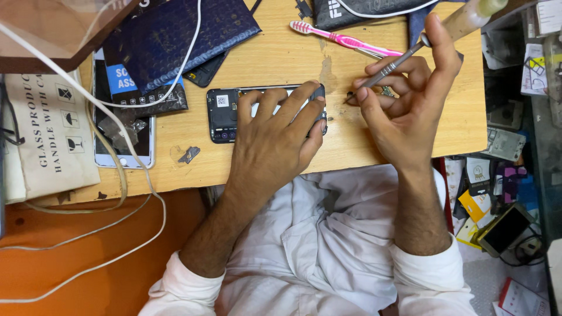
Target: The person disassembles a mobile phone, removes the back cover and battery, and uses a screwdriver to adjust internal components. They then reassemble the phone by placing the battery and back cover back into position.
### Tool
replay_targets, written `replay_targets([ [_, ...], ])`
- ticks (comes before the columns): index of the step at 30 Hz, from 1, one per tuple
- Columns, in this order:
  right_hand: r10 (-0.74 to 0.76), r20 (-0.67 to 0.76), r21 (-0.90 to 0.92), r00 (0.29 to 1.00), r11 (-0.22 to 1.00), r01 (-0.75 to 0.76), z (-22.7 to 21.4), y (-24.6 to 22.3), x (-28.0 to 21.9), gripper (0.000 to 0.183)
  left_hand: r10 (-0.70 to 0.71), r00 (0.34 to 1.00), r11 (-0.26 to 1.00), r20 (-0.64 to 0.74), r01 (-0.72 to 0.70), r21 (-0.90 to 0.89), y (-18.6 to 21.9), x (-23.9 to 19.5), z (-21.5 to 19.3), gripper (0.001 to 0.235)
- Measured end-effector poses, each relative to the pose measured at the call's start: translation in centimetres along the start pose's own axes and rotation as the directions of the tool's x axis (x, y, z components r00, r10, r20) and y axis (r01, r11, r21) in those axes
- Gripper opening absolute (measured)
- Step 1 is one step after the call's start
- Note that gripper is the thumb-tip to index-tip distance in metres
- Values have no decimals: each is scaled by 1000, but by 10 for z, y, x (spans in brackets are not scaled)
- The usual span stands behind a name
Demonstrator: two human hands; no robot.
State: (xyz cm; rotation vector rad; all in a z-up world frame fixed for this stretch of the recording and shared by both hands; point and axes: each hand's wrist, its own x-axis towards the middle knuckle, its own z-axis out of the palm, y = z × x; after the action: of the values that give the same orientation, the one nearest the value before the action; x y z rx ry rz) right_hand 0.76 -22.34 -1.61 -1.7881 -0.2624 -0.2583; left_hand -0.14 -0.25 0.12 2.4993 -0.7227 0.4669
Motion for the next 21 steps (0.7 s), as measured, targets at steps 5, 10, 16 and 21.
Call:
replay_targets([
  [5,-122,32,-40,992,992,123,15,-2,13,88,33,999,999,15,-33,37,3,-1,0,36],
  [10,-174,99,-95,980,978,184,24,-7,23,89,49,999,997,20,-50,54,3,0,-1,39],
  [16,-212,117,-119,970,967,226,26,-8,24,88,47,999,998,22,-48,36,2,-1,0,36],
  [21,-228,125,-136,966,960,245,28,-6,24,86,39,999,999,15,-40,14,2,-1,-1,35],
])
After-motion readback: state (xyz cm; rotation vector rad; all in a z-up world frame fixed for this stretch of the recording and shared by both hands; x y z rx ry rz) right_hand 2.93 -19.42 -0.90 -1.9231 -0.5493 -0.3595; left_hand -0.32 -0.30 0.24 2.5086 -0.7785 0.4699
